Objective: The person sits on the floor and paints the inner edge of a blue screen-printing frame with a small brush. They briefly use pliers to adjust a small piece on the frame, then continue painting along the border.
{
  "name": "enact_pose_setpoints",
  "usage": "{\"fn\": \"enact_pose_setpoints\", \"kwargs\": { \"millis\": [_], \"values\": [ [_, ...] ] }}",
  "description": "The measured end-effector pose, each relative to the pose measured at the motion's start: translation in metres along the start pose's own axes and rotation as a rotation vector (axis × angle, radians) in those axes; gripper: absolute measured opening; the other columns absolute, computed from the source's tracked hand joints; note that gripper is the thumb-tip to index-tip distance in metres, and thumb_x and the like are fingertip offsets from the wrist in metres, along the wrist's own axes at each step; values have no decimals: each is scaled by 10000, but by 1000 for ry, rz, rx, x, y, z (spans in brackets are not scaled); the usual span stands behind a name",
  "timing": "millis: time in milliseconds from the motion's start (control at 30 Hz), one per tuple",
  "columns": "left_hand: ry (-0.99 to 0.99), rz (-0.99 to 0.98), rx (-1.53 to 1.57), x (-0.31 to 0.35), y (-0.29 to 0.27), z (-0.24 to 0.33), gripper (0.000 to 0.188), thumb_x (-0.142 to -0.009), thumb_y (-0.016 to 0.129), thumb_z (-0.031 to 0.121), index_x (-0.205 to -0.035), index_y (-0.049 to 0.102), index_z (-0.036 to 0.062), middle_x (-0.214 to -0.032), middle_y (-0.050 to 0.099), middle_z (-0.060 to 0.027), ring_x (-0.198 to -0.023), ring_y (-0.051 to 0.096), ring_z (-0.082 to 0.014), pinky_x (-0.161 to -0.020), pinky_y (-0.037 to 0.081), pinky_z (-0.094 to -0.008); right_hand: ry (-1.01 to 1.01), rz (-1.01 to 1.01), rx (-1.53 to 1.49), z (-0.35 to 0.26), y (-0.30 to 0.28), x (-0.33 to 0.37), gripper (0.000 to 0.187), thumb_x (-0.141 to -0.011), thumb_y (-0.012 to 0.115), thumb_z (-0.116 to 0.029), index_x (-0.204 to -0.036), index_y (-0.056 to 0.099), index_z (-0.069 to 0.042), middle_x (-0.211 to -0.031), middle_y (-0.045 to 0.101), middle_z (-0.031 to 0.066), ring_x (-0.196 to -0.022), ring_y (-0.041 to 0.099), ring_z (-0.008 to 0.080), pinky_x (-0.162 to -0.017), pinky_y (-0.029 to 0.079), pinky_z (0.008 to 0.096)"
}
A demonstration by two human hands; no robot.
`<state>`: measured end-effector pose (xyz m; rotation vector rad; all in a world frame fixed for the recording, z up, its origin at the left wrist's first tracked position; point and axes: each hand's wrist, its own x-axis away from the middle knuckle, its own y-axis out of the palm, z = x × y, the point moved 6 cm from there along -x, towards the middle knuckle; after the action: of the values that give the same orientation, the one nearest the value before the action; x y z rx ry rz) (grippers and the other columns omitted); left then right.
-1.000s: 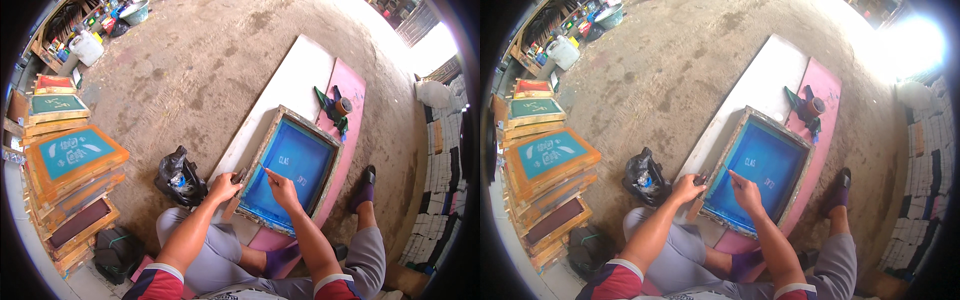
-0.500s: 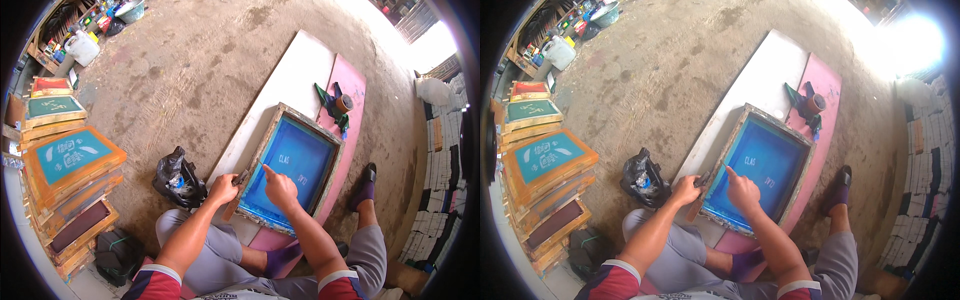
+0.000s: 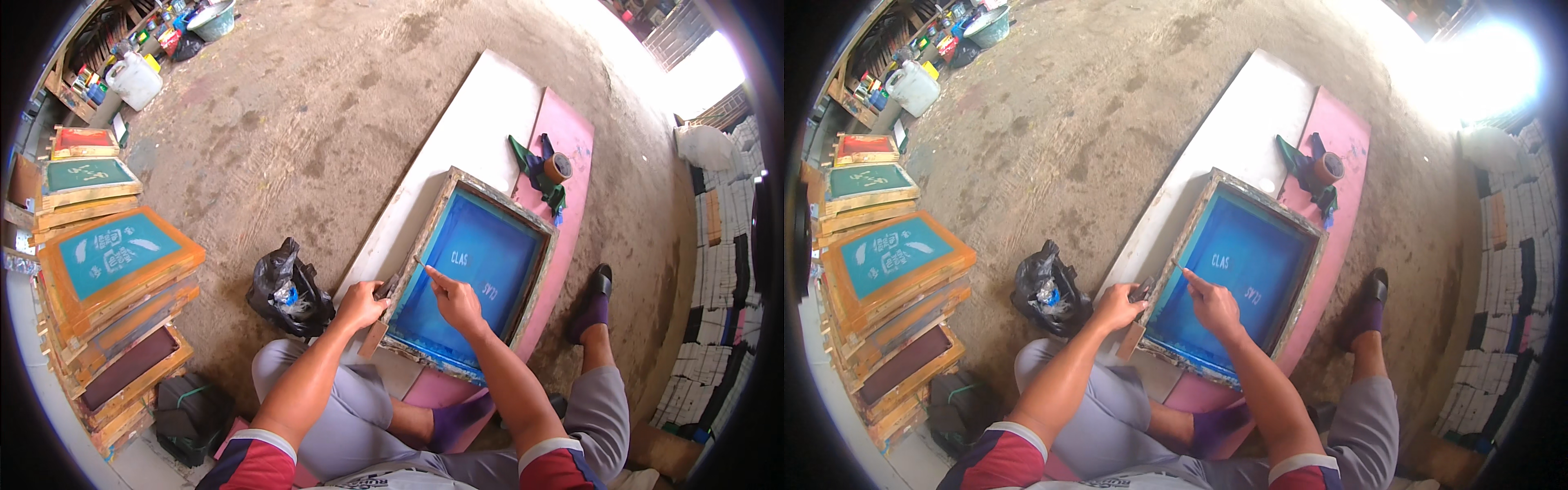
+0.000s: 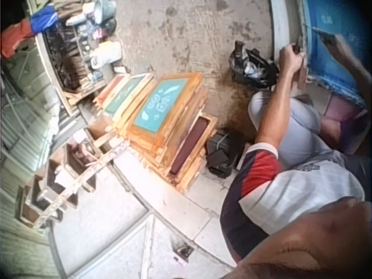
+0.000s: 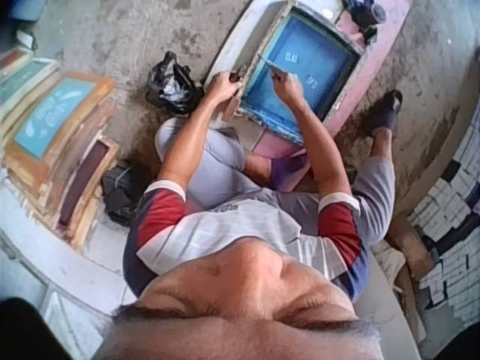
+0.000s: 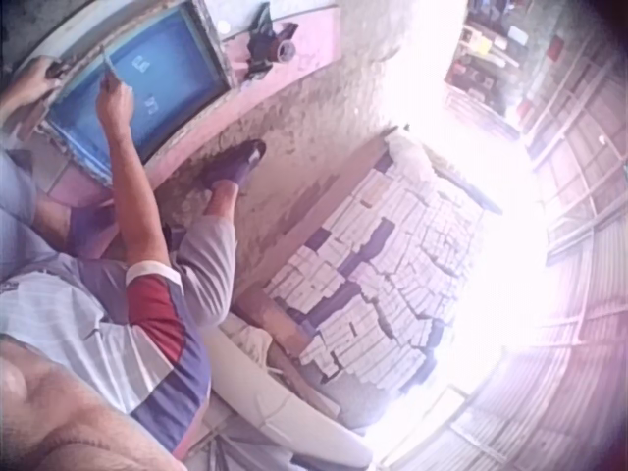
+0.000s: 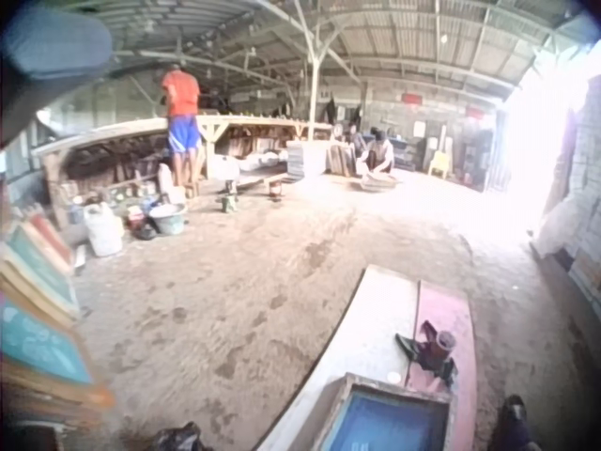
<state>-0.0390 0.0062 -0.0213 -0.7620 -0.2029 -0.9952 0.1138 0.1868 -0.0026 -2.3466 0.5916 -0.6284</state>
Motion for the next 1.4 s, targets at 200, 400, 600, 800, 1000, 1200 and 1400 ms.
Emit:
{"fn": "enact_pose_setpoints", "kwargs": {
  "millis": [200,400,600,800,1000,1200,1400],
  "values": [
    [-20,-10,21,1,0,-5,430,-857,839,255,-1222,763,41,-1076,781,-226,-1059,755,-366,-924,567,-434,381,-259,-642,12,7,-1,396,-1126,578,-268,-1500,644,-155,-681,479,-45,-530,416,73,-488,374,265],
    [-28,-29,22,0,-2,0,434,-858,841,264,-1224,762,46,-1086,783,-217,-1060,755,-348,-921,560,-426,343,-230,-639,26,17,-8,467,-1121,590,-269,-1576,556,-171,-684,459,-44,-528,390,64,-453,328,282],
    [-22,-25,24,6,-8,8,401,-870,820,224,-1216,761,29,-1111,782,-213,-1081,746,-367,-960,567,-437,628,-324,-913,1,3,2,406,-1131,576,-289,-1527,618,-215,-693,533,-23,-530,426,77,-445,343,272],
    [-29,-14,35,5,-5,5,441,-881,812,255,-1256,747,31,-1146,778,-211,-1120,736,-370,-982,564,-440,28,58,31,-15,-15,5,346,-1088,631,-237,-1425,707,-223,-845,735,149,-675,653,199,-675,545,382],
    [-28,-7,35,5,-5,5,451,-884,811,273,-1260,746,31,-1151,776,-214,-1123,734,-376,-986,563,-447,106,53,5,-22,-21,8,344,-1068,636,-232,-1404,713,-233,-1048,770,208,-927,751,368,-816,572,444],
    [-16,-1,39,0,-1,-3,443,-881,818,278,-1251,752,44,-1133,775,-223,-1111,737,-378,-969,562,-449,54,81,33,-23,-22,1,360,-1057,621,-241,-1406,707,-250,-1099,766,212,-1036,725,439,-862,581,500],
    [-11,7,25,-2,1,-5,437,-876,836,273,-1247,757,54,-1117,771,-243,-1102,743,-374,-946,560,-450,42,67,101,-31,-26,-1,365,-1053,607,-229,-1403,708,-233,-1048,769,221,-989,731,447,-854,583,513]
  ]
}}
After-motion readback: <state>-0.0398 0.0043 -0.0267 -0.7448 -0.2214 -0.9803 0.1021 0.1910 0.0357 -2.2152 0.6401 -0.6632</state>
